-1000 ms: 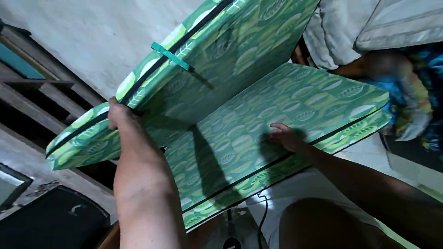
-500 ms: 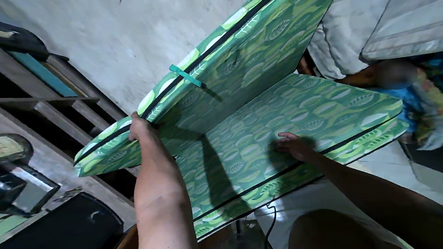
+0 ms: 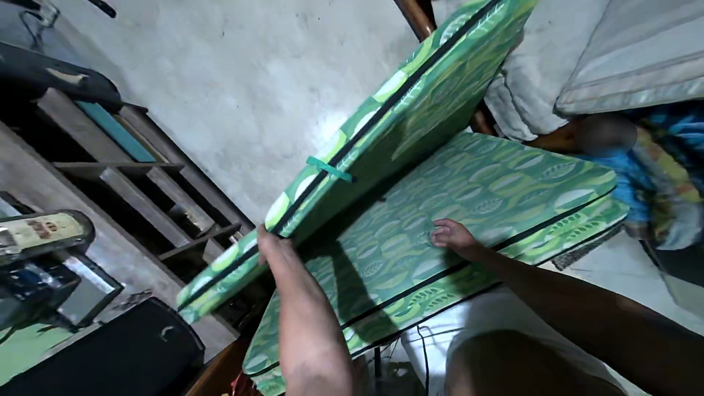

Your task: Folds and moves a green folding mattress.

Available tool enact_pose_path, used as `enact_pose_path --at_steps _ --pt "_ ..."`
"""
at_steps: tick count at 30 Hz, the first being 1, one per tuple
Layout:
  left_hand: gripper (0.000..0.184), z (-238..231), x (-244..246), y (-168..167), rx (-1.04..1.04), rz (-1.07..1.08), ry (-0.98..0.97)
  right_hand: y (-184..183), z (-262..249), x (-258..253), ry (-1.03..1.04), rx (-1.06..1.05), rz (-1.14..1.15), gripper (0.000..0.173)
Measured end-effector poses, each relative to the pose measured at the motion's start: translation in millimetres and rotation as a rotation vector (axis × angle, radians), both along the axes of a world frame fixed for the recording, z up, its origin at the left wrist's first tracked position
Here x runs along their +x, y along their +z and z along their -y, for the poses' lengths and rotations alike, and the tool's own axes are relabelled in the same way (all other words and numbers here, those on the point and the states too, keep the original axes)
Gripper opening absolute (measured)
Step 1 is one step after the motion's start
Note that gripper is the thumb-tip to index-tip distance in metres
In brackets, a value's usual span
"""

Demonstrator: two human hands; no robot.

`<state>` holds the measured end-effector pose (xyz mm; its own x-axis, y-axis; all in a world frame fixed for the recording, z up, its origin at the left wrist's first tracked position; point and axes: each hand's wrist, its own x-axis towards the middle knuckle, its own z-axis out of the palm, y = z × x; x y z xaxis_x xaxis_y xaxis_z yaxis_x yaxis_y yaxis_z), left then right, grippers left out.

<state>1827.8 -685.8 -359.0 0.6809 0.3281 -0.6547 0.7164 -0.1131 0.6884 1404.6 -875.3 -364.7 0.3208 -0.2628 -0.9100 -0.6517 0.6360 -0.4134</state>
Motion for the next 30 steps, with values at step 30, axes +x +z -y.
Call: enact_pose_path --at_steps 30 --pt "0.037 -33 -175 -25 -0.456 0.045 0.14 74 116 -98 0.583 -0.789 -0.439 0.05"
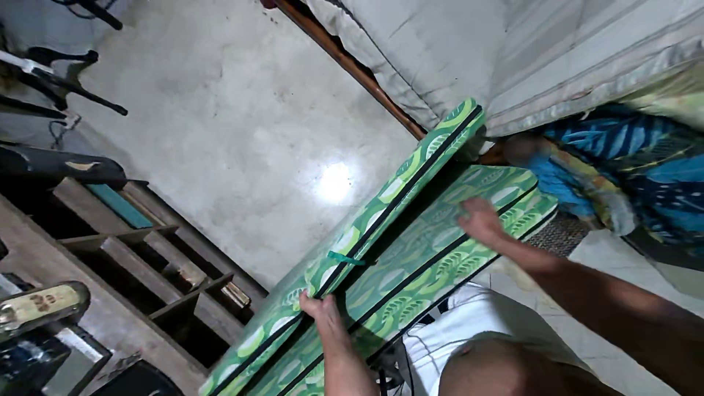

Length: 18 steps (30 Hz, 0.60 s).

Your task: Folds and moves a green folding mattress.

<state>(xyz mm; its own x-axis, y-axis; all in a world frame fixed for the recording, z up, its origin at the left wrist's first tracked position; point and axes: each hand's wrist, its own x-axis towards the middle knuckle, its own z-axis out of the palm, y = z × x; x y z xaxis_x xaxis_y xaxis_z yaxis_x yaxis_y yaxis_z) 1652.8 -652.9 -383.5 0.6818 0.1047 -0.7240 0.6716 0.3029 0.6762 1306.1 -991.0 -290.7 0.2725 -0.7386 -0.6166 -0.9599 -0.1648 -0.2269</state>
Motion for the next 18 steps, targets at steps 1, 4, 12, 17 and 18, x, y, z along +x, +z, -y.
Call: enact_pose_path --at_steps 1,4,12,17,18 --pt "0.038 -5 -6 -3 -0.009 -0.004 0.003 -5 26 -27 -0.064 -0.088 -0.071 0.056" --pt "0.043 -17 -19 -6 0.01 -0.035 0.006 -17 88 -86 -0.29 -0.133 -0.209 0.083" --pt "0.047 -13 -25 10 0.065 -0.006 -0.043 -52 119 -116 -0.79 0.055 -0.188 0.117" --pt "0.031 4 -15 32 0.001 0.131 -0.114 -42 100 -142 -0.862 0.096 -0.124 0.104" --pt "0.027 8 -13 40 -0.009 0.157 -0.133 -42 95 -147 -0.866 0.103 -0.129 0.102"
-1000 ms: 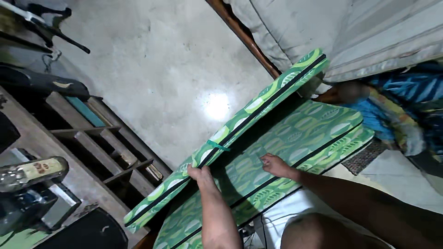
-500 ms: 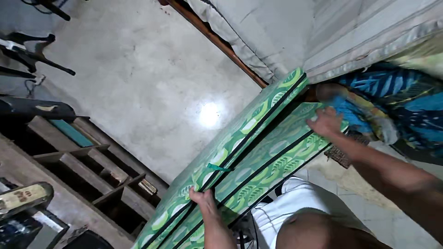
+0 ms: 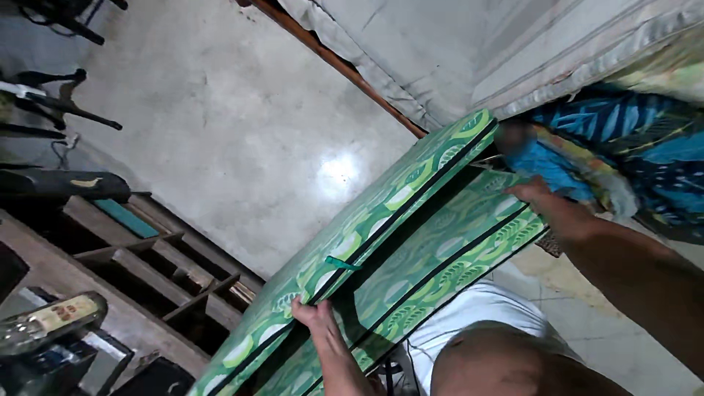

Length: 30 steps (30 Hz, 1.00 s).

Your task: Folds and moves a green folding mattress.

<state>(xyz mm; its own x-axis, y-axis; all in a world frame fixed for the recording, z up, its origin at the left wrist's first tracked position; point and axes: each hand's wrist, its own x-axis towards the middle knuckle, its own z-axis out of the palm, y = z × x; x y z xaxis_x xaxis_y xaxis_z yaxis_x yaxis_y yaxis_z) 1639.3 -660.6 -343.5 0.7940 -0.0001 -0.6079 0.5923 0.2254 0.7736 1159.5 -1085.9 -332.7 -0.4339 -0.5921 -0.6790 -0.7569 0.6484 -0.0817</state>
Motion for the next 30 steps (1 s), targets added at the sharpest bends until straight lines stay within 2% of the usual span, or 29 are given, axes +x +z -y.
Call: enact_pose_path --at_steps 3,8,13,20,22,25,27,28,30 --pt "0.02 15 2 30 -0.017 0.037 -0.034 -2 -12 -6 0.015 -0.003 -0.004 0.102" --pt "0.014 33 1 66 -0.09 0.112 -0.06 -6 -27 -3 -0.004 -0.007 -0.082 0.117" --pt "0.014 42 7 106 -0.211 0.2 -0.139 7 -34 20 -0.002 0.015 -0.137 0.112" --pt "0.018 74 9 193 -0.382 0.304 -0.214 23 -30 26 -0.115 -0.04 -0.042 0.113" --pt "0.017 80 6 224 -0.398 0.367 -0.241 26 -30 27 -0.159 -0.04 -0.024 0.106" --pt "0.013 83 -6 276 -0.388 0.47 -0.292 42 -35 28 -0.177 -0.031 0.035 0.072" --pt "0.012 81 -13 314 -0.346 0.539 -0.333 52 -45 22 -0.285 -0.132 0.228 0.057" --pt "0.012 85 -17 336 -0.318 0.571 -0.324 53 -51 17 -0.326 -0.181 0.33 0.054" --pt "0.013 117 -32 389 -0.256 0.676 -0.22 56 -56 9 -0.23 -0.177 0.401 0.05"
